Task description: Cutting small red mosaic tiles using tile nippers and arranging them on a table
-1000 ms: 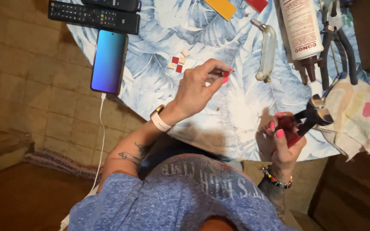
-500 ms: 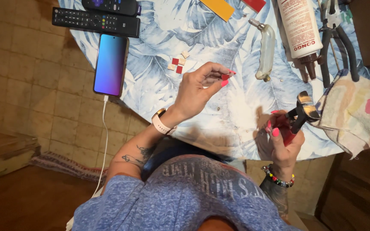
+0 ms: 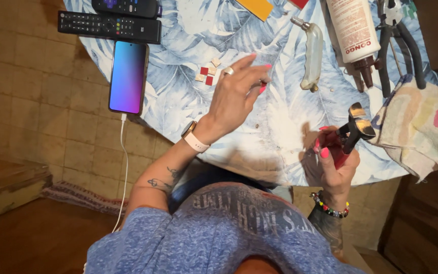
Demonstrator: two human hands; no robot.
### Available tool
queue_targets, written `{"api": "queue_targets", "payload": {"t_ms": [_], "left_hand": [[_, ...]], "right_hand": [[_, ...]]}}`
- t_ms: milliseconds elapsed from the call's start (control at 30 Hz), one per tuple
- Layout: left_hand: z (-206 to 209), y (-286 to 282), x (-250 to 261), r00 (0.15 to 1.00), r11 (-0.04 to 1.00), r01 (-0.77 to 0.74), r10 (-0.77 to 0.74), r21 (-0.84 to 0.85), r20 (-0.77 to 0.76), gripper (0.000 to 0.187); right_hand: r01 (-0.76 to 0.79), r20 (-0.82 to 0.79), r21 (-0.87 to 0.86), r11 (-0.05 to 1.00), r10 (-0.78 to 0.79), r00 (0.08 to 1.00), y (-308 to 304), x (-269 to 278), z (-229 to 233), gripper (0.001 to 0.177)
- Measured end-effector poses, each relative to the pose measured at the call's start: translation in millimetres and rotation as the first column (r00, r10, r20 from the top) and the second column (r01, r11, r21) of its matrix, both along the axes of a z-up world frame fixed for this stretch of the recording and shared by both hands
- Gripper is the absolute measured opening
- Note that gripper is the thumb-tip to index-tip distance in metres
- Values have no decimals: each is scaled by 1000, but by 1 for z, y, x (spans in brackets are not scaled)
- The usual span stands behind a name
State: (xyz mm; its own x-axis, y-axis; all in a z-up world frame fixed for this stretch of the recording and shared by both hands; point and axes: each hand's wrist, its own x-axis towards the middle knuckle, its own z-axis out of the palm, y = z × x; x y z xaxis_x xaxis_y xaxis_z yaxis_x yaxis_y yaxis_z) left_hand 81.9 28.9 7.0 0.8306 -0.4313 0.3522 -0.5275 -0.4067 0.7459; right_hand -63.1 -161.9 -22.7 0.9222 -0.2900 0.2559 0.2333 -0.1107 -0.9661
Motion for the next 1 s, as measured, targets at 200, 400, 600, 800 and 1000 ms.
{"api": "queue_targets", "payload": {"t_ms": [200, 400, 600, 800, 1000], "left_hand": [[-10, -1, 7, 1000, 999, 26, -27, 38, 12, 23], [-20, 2, 6, 1000, 995, -5, 4, 99, 12, 22], [-12, 10, -2, 998, 994, 26, -32, 109, 58, 24], [15, 22, -59, 990, 961, 29, -65, 275, 123, 48], [-3, 10, -106, 985, 612, 21, -150, 791, 89, 85]], "right_hand": [[11, -191, 106, 994, 9, 981, 10, -2, 23, 40], [21, -191, 21, 1000, -17, 982, 14, 0, 32, 39], [33, -197, -96, 995, -51, 979, 15, -3, 33, 37], [-30, -39, 195, 980, 38, 999, 6, -13, 19, 36], [202, 59, 208, 957, -218, 974, -22, -65, 21, 44]]}}
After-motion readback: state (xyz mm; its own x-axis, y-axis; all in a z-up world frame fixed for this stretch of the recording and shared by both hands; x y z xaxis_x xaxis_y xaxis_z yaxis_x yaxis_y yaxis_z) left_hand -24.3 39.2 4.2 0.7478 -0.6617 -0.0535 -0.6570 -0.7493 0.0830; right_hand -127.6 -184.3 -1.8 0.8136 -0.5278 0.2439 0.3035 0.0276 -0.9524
